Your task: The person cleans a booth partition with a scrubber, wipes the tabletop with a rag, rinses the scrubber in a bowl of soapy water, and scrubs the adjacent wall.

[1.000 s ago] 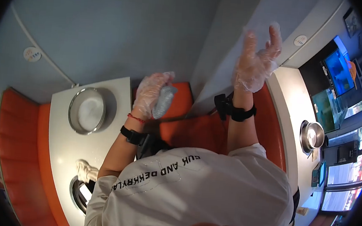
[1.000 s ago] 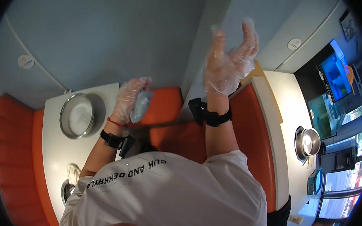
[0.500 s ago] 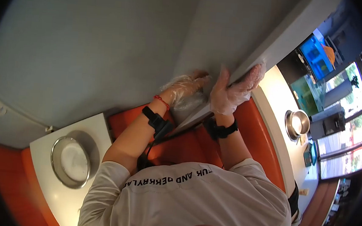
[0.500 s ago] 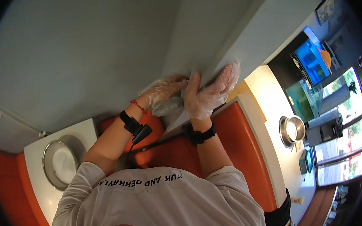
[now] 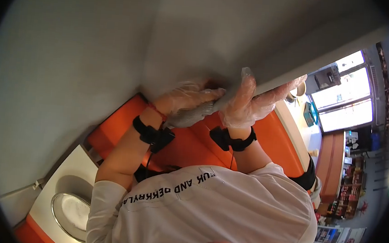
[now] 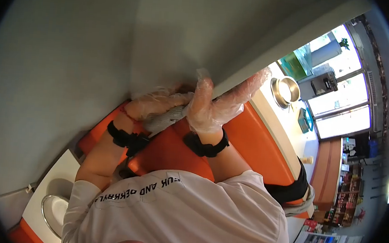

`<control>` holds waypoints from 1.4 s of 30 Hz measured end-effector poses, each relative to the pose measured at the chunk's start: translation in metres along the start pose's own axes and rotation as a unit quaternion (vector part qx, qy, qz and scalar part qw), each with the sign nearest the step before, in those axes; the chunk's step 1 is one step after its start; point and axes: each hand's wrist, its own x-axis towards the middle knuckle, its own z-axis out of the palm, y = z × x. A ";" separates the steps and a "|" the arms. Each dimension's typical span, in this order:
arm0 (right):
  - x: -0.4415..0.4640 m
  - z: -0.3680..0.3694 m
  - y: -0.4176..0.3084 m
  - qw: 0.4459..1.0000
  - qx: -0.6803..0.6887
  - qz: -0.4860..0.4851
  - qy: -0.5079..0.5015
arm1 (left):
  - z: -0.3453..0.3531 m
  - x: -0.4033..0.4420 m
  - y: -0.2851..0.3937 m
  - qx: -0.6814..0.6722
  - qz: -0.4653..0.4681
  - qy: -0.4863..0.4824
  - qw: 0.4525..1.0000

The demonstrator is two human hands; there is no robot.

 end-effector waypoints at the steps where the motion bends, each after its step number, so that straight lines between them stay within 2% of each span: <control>1: -0.001 0.001 0.000 1.000 0.004 0.010 0.010 | -0.001 0.000 -0.003 -0.008 0.000 -0.019 1.000; 4: 0.000 0.007 -0.001 1.000 0.004 0.011 0.029 | -0.001 0.004 -0.016 -0.109 -0.035 -0.049 0.992; 7: 0.004 0.004 -0.007 1.000 -0.012 -0.006 0.020 | 0.001 0.003 -0.017 -0.096 -0.003 -0.020 0.995; 10: -0.001 0.004 -0.011 0.999 -0.009 0.045 0.014 | -0.003 0.010 -0.023 -0.104 -0.016 -0.059 0.993; 13: -0.003 0.004 -0.020 0.996 -0.036 0.078 0.019 | -0.006 0.018 -0.041 0.041 0.128 0.013 0.991; 16: -0.001 0.006 -0.011 0.998 0.005 0.050 0.036 | -0.005 0.010 -0.026 -0.156 0.141 0.086 0.974; 18: 0.002 0.003 -0.003 0.999 -0.033 0.000 0.028 | -0.010 0.000 0.000 -0.163 0.167 0.121 0.965; 22: -0.001 0.006 0.001 0.999 -0.033 -0.007 0.030 | -0.003 -0.009 0.017 -0.149 0.203 0.166 0.953; 25: -0.003 0.007 0.005 0.997 -0.048 -0.041 0.035 | 0.001 -0.014 0.017 -0.093 0.175 0.213 0.957; 31: 0.000 0.006 0.005 0.996 -0.040 -0.073 0.023 | 0.013 -0.017 0.013 -0.145 0.220 0.255 0.930; 34: -0.001 0.004 0.005 0.997 -0.037 -0.065 0.007 | 0.019 -0.015 0.006 -0.104 0.258 0.288 0.916; 37: -0.001 0.001 -0.011 0.999 -0.025 0.022 -0.016 | 0.027 -0.015 0.003 0.096 0.374 0.388 0.837; 40: 0.001 0.001 -0.021 0.998 -0.022 0.047 -0.044 | 0.040 -0.026 0.004 0.195 0.370 0.376 0.827; 42: 0.002 0.004 -0.021 0.999 -0.035 0.027 -0.032 | 0.044 -0.021 0.001 0.174 0.405 0.383 0.812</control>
